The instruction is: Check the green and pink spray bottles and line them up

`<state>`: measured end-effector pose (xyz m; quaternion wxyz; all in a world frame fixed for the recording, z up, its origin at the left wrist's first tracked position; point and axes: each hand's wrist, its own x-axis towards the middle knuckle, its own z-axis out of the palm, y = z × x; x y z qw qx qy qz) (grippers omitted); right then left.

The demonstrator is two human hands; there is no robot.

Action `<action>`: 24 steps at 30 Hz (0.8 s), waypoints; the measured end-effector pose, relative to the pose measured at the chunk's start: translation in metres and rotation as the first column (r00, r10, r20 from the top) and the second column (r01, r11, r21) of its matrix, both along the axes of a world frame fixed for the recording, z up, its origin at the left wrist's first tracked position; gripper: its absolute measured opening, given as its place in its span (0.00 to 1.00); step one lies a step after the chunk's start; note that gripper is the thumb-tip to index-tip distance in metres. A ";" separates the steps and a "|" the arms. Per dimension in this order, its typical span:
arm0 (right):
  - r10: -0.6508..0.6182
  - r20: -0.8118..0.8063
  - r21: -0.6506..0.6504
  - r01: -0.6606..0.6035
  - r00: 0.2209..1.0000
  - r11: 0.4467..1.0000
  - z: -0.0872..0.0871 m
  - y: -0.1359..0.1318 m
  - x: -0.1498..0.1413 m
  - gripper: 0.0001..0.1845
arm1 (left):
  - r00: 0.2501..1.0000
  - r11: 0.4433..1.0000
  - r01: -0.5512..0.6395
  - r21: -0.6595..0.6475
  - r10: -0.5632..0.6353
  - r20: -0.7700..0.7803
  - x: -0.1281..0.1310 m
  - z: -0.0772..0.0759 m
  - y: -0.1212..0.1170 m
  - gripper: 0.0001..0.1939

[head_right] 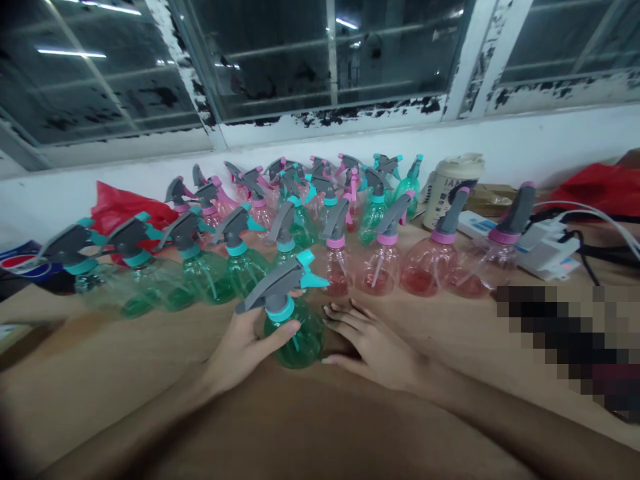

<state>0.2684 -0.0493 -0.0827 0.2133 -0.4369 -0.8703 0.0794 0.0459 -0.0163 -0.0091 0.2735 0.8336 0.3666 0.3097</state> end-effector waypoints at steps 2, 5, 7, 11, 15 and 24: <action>0.001 0.019 0.008 -0.002 1.000 1.000 -0.001 0.000 0.001 0.31 | 1.000 1.000 -0.026 0.007 0.026 -0.010 -0.007 0.002 -0.005 0.15; 0.014 0.056 0.028 -0.016 0.998 0.999 -0.004 0.000 0.004 0.30 | 0.997 0.998 -0.065 0.005 0.065 -0.034 -0.027 0.007 -0.015 0.16; 0.007 0.068 0.034 -0.009 0.998 0.999 -0.005 0.002 0.003 0.28 | 0.994 0.995 -0.097 0.000 0.097 -0.058 -0.048 0.010 -0.023 0.16; -0.027 0.106 0.034 0.024 0.994 0.999 0.004 0.006 -0.013 0.24 | 0.969 0.974 -0.228 -0.009 0.226 -0.095 -0.106 0.015 -0.043 0.18; 0.034 0.111 0.020 -0.037 0.993 0.999 0.032 0.009 -0.061 0.21 | 0.928 0.933 -0.359 0.009 0.358 -0.105 -0.171 0.013 -0.063 0.20; 0.200 -0.114 0.071 -0.193 0.973 0.979 0.083 0.044 -0.234 0.18 | 0.747 0.749 -0.663 -0.001 0.661 0.064 -0.272 0.019 -0.076 0.19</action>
